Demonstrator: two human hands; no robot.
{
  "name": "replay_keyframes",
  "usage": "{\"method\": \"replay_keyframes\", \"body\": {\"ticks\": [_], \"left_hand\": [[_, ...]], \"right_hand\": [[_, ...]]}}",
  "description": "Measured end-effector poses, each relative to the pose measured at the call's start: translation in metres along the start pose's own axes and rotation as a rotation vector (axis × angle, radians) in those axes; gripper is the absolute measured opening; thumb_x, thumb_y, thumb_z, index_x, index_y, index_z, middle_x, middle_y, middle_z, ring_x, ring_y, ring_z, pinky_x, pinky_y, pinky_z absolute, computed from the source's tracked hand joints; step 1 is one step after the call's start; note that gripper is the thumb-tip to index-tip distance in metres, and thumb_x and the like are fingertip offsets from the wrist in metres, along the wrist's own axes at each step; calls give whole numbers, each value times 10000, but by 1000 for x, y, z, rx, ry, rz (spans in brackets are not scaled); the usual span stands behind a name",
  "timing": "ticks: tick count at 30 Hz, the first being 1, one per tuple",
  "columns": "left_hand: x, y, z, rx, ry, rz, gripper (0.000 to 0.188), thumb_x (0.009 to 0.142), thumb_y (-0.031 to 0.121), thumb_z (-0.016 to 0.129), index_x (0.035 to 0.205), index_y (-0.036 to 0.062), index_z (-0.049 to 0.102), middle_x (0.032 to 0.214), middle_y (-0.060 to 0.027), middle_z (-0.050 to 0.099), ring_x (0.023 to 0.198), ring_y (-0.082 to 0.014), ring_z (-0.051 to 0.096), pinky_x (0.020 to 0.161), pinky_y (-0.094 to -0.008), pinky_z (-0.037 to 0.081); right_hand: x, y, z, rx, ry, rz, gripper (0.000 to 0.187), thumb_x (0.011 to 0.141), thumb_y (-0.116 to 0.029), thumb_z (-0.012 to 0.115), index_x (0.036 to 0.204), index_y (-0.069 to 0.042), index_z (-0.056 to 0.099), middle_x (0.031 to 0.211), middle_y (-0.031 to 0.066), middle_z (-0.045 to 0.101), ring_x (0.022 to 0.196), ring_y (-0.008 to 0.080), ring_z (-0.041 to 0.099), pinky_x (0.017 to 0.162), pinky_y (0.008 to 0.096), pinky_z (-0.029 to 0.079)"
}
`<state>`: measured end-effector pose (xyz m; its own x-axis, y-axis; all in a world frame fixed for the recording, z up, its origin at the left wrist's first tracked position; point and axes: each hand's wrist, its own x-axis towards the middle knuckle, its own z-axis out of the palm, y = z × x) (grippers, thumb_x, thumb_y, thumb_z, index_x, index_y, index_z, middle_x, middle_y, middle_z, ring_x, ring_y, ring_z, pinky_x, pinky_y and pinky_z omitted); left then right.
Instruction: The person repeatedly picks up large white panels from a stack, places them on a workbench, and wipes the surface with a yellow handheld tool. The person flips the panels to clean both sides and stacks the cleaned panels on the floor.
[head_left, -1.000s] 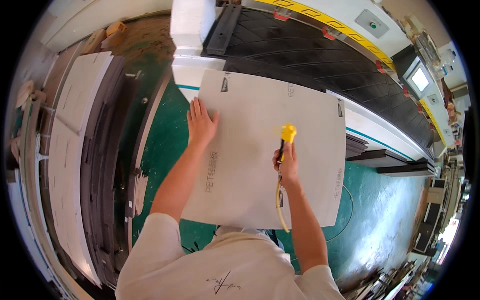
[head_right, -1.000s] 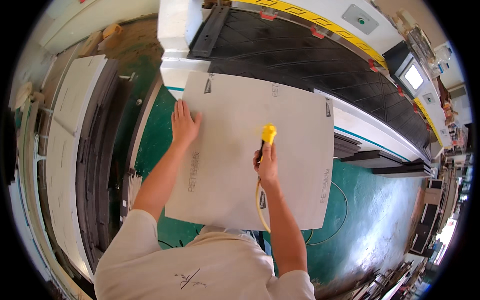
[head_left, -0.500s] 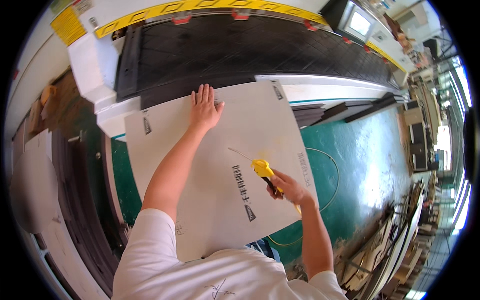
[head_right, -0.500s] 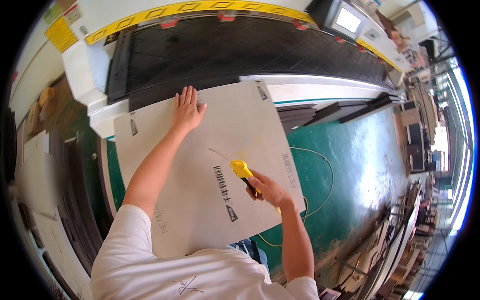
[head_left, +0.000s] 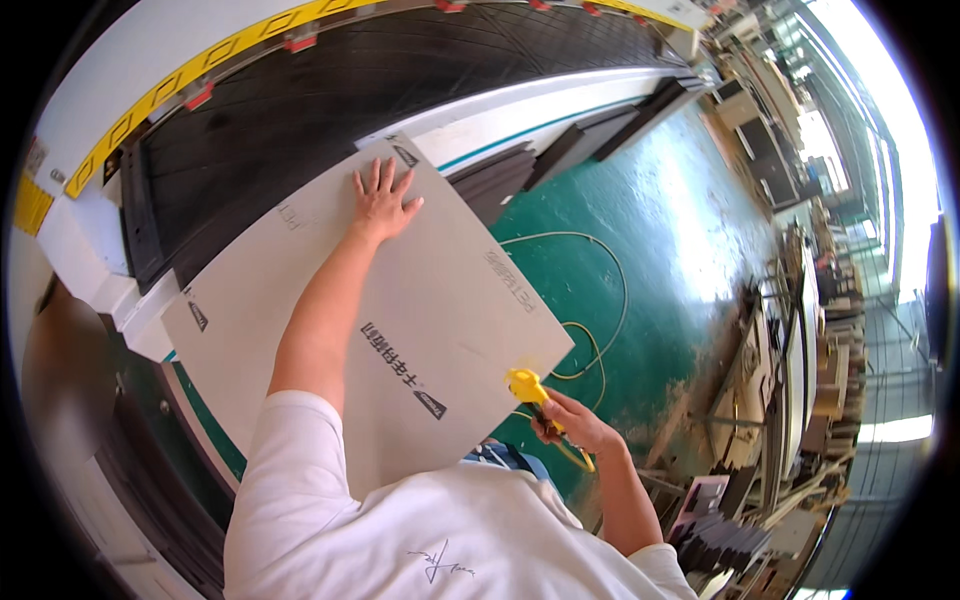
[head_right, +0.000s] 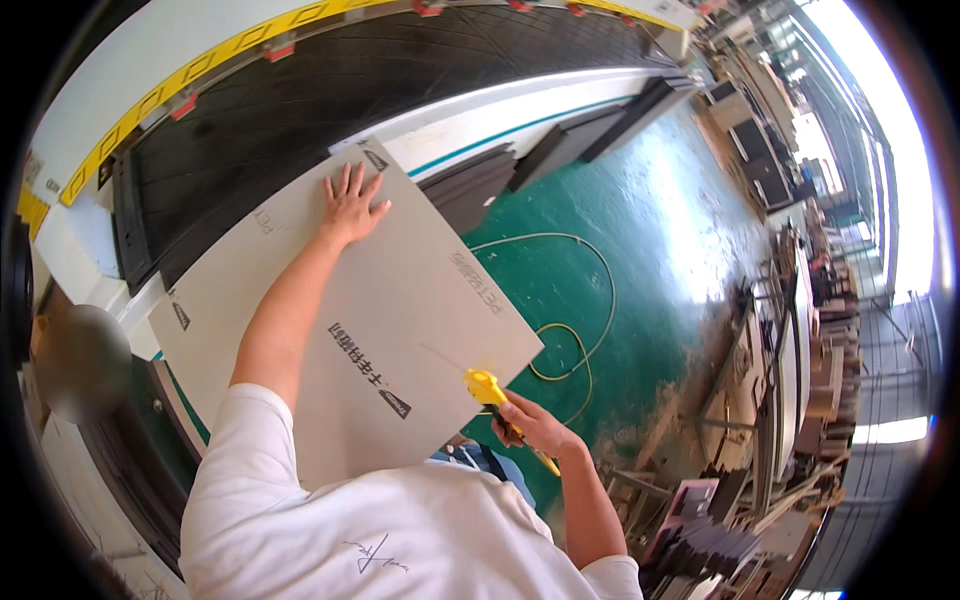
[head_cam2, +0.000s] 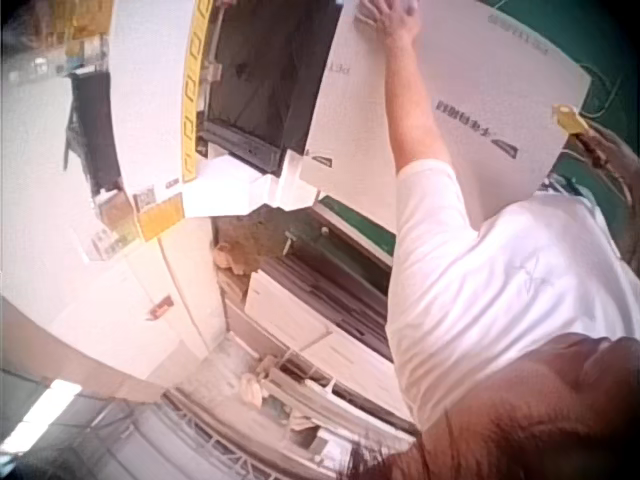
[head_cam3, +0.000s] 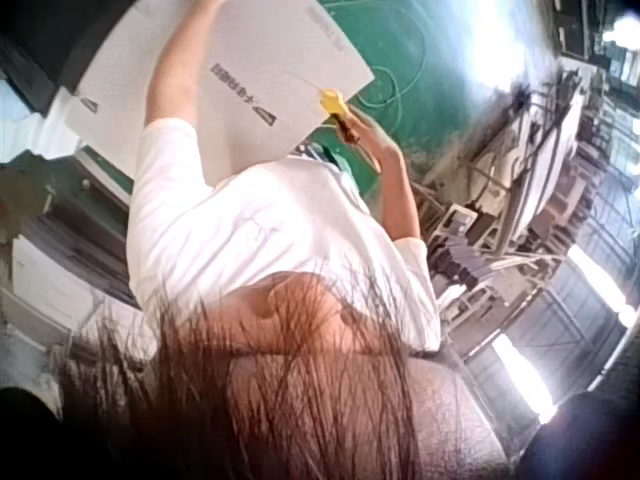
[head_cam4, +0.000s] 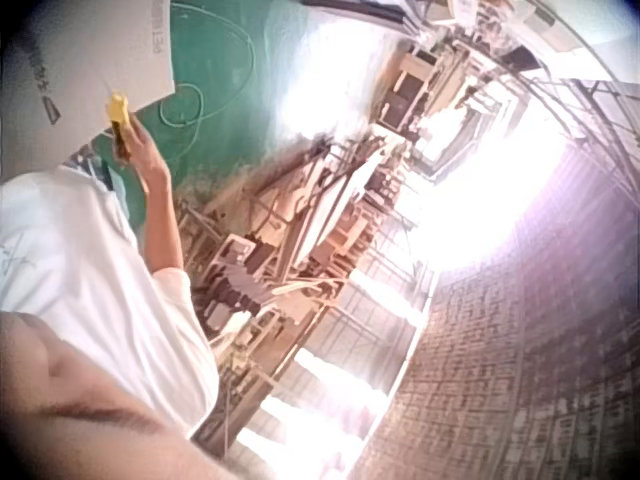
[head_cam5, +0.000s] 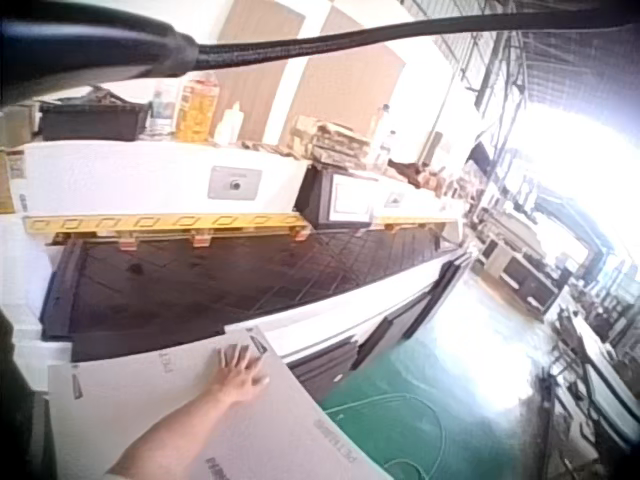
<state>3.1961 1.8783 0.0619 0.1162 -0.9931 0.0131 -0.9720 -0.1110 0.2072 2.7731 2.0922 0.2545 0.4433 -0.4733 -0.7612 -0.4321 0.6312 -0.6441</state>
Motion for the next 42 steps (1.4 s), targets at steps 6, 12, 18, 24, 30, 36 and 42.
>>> {"method": "replay_keyframes", "body": {"ticks": [6,12,18,24,30,36,42], "left_hand": [[-69,143,22,11,-41,441,679,1036,587,371,1614,230,348,1723,-100,161,1591,-343,81,1244,-651,52],[-182,254,32,-131,12,702,693,1004,553,460,1582,176,403,1687,-113,268,1571,-331,173,1252,-619,94],[-269,289,3,-212,-60,457,726,893,400,683,1517,102,461,1641,-125,337,1547,-322,233,1233,-636,141],[-385,253,-4,-177,47,-36,706,825,74,666,1503,157,489,1637,-178,310,1525,-390,261,1178,-720,170],[-449,234,-16,109,1,-263,917,732,-47,682,1578,136,378,1642,-207,266,1504,-483,240,1190,-684,218],[-449,248,-40,137,-93,-328,929,755,-74,651,1599,135,326,1659,-184,244,1526,-447,226,1224,-599,241],[-456,247,-73,108,8,-295,888,743,-54,646,1572,130,389,1632,-130,365,1514,-381,311,1239,-515,262]], "right_hand": [[-60,52,-42,133,263,-80,435,1124,-431,398,1393,-98,474,855,26,611,672,99,553,573,240,421],[-103,95,-89,174,467,-79,446,1112,-442,425,1406,-110,469,834,32,623,642,108,553,552,245,418],[-104,128,-137,185,246,-90,427,1106,-451,433,1338,-98,497,860,71,657,677,137,610,603,266,489],[-80,145,-183,62,-206,-146,539,1026,-509,548,1287,-38,552,890,115,683,751,175,646,683,305,519],[-16,254,-253,719,-238,-9,570,1036,-595,479,1123,-44,597,676,34,471,597,153,448,571,299,366],[-19,265,-258,429,-361,240,467,1017,-565,518,1057,-103,580,673,18,494,545,151,435,500,297,328],[-4,229,-245,1450,-460,-91,483,1084,-498,423,1320,-106,578,630,-18,389,505,117,348,477,295,281]]}}
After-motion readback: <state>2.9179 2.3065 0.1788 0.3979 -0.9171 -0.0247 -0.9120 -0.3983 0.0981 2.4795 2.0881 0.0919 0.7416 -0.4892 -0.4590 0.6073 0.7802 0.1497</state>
